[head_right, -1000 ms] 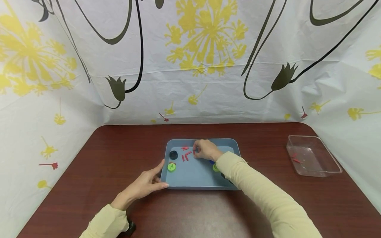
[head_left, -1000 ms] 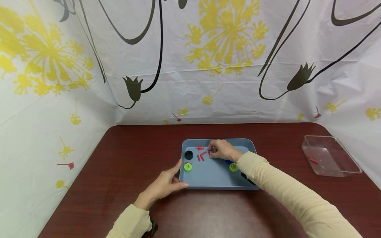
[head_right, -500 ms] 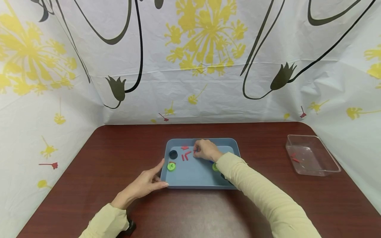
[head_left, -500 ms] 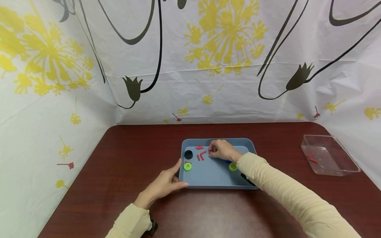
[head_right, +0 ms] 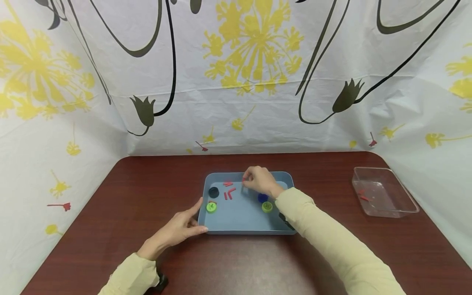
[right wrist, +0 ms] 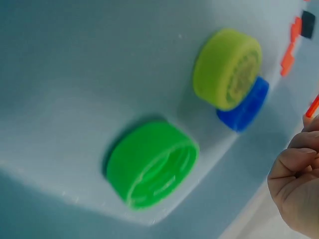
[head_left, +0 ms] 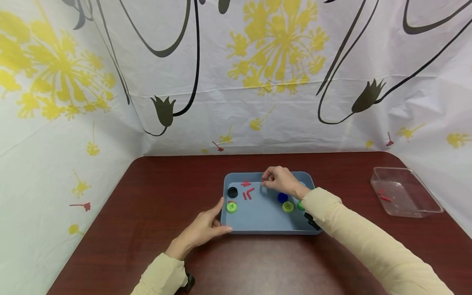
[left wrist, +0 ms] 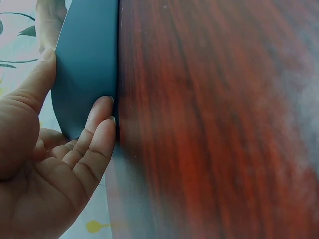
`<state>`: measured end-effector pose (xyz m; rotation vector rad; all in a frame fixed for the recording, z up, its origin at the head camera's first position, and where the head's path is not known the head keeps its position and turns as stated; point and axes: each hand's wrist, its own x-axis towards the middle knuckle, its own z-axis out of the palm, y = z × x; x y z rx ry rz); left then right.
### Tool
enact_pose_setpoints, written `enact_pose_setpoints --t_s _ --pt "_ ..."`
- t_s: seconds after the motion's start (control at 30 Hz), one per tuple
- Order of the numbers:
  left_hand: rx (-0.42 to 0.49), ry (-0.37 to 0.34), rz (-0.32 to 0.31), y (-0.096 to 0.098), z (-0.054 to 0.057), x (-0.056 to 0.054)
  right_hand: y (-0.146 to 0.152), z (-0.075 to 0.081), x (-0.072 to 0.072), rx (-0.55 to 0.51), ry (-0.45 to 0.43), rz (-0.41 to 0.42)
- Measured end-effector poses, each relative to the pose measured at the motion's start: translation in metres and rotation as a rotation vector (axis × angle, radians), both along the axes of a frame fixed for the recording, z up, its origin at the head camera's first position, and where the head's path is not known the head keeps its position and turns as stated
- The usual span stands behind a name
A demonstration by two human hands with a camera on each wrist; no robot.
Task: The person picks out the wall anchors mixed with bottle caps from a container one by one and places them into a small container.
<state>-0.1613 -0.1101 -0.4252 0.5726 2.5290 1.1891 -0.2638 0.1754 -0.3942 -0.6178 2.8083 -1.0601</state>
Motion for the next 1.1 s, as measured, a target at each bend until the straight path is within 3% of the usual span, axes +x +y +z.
enact_pose_setpoints --t_s 0.1,0.27,0.53,0.7,0.8,0.93,1.1 --pt "-0.007 -0.001 0.003 0.000 0.000 0.000 0.010 0.008 0.001 -0.046 0.018 -0.033" --pt "-0.012 -0.006 -0.001 0.000 0.000 0.000 0.037 0.024 0.004 -0.073 0.125 -0.123" --pt "-0.019 -0.009 -0.008 0.000 0.001 -0.001 0.118 0.041 0.020 -0.079 0.282 -0.398" --pt "-0.027 -0.013 -0.003 0.001 0.001 -0.001 0.185 0.036 0.039 -0.127 0.286 -0.590" --pt "-0.028 -0.014 0.000 0.000 0.001 -0.002 0.220 0.029 0.053 -0.149 0.257 -0.660" --pt "-0.027 -0.014 0.001 0.000 0.001 -0.002 0.252 0.019 0.070 -0.072 0.253 -0.718" --pt "-0.031 -0.015 0.005 0.000 0.002 -0.001 0.268 0.011 0.083 0.067 0.255 -0.758"
